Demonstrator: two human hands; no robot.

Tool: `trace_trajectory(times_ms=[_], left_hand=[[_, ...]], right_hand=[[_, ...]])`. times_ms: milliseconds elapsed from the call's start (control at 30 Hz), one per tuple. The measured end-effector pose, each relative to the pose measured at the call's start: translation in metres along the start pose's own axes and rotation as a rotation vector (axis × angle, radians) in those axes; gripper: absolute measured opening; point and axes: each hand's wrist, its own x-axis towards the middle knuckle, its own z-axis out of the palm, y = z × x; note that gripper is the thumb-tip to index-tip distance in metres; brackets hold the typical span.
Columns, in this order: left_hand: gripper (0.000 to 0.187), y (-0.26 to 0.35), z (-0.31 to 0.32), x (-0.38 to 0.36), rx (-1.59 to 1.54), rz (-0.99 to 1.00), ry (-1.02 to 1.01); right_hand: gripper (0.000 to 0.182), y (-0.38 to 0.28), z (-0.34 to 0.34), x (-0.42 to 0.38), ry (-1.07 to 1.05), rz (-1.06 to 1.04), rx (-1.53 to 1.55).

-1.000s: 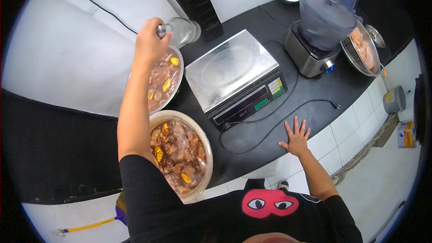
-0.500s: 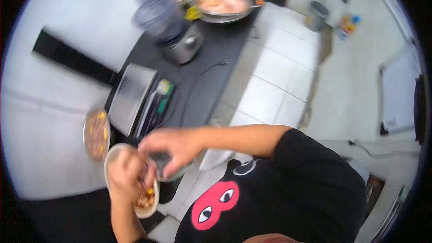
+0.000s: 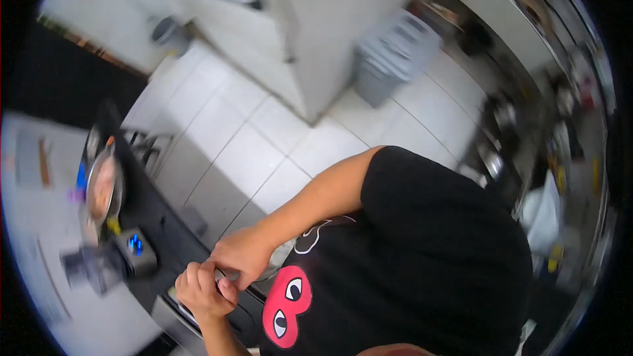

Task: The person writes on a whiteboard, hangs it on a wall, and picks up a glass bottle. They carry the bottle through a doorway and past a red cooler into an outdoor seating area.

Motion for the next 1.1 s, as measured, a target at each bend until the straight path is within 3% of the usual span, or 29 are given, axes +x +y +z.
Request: trace_trajectory(times_ms=[100,233,300,433,533,567,667,700,800,867,933,1100], left_hand=[[0.024,0.024,0.035,0.018,-0.122,0.036,-0.027],[0.031,0.107,0.043,0.075,-0.180,-0.117,-0.158],[0.035,0.137,0.039,0.099,-0.126,-0.040,-0.266],[0.044,0.208,0.036,0.157,-0.090,0.047,-0.469],[0.039,0.268,0.063,0.214,-0.571,0.616,-0.120],[0.042,0.294,0.063,0.230,-0.705,0.613,-0.405],[0.048,0.370,0.097,0.292,-0.528,0.941,-0.309],[0.044,0.403,0.101,0.305,-0.697,0.866,-0.331],[0.033,0.486,0.118,0.341,-0.621,0.688,-0.374],[0.020,0.527,0.130,0.370,-0.600,0.713,-0.237],[0.020,0.553,0.158,0.401,-0.669,0.757,-0.049],[0.024,0.607,0.188,0.496,-0.779,0.614,-0.022]], right_hand=[[0.041,-0.004,-0.005,-0.056,0.205,0.170,-0.029],[0.043,-0.028,-0.022,-0.139,0.478,0.334,-0.234],[0.039,-0.054,-0.041,-0.183,0.559,0.454,-0.272],[0.035,-0.089,-0.073,-0.273,0.773,0.454,-0.329],[0.034,-0.112,-0.100,-0.347,0.938,0.402,-0.408],[0.036,-0.112,-0.110,-0.378,0.886,0.367,-0.394],[0.038,-0.136,-0.139,-0.468,1.046,0.499,-0.494],[0.039,-0.140,-0.146,-0.496,1.052,0.521,-0.594],[0.040,-0.179,-0.173,-0.570,1.061,0.641,-0.618],[0.039,-0.191,-0.187,-0.609,1.148,0.659,-0.672],[0.040,-0.196,-0.198,-0.645,1.210,0.701,-0.703],[0.043,-0.204,-0.238,-0.743,1.444,0.931,-0.778]])
